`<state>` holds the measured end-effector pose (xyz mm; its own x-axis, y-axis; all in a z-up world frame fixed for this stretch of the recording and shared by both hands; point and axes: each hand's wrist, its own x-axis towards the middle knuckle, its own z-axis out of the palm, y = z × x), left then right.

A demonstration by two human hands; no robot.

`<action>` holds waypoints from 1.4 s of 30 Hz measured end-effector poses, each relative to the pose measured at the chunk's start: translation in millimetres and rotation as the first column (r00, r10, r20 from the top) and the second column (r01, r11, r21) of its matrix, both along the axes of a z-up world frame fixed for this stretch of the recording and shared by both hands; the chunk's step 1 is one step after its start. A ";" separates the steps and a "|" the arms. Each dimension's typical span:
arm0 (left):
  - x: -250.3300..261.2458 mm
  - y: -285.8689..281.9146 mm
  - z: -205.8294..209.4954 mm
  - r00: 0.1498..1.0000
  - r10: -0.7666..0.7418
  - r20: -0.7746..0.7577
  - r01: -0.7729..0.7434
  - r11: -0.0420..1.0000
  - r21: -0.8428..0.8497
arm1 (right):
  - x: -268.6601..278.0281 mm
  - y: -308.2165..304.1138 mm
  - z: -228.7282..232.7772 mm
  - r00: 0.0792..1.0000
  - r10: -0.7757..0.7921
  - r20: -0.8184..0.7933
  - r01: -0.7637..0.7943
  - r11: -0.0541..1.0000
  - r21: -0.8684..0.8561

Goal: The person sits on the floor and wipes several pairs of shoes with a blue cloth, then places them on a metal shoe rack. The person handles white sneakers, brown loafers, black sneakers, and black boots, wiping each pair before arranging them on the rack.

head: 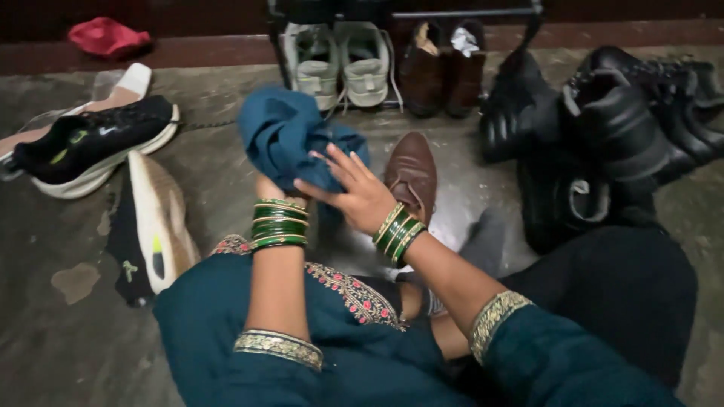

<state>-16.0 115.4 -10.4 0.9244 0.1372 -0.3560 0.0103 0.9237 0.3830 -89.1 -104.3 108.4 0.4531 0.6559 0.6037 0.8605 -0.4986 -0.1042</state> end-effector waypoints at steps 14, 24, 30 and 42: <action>-53.0 -87.3 34.1 0.963 -0.261 -0.071 -0.116 -0.636 0.763 | 64.2 -172.4 -62.6 0.783 -0.516 -0.349 0.616 0.722 0.316; -120.7 -168.5 60.6 0.614 -0.754 -0.232 -0.528 -0.612 0.589 | 58.8 -213.9 -176.3 0.452 -0.536 -0.713 0.846 0.512 0.151; -110.0 -163.6 18.8 0.740 -0.668 -0.080 -0.360 -0.493 0.792 | 35.9 -172.3 -166.4 0.623 -0.388 -0.679 0.715 0.635 0.293; -58.5 -143.1 -38.6 0.838 -0.506 0.206 0.215 0.653 0.726 | -63.3 -89.2 -14.6 0.872 -0.398 -0.285 0.441 0.891 0.105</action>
<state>-74.5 -27.6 -49.0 0.9826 -0.1769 0.0565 0.0156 0.3818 0.9241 -152.4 -193.5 93.8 0.8123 0.2731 0.5154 0.5087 -0.7641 -0.3968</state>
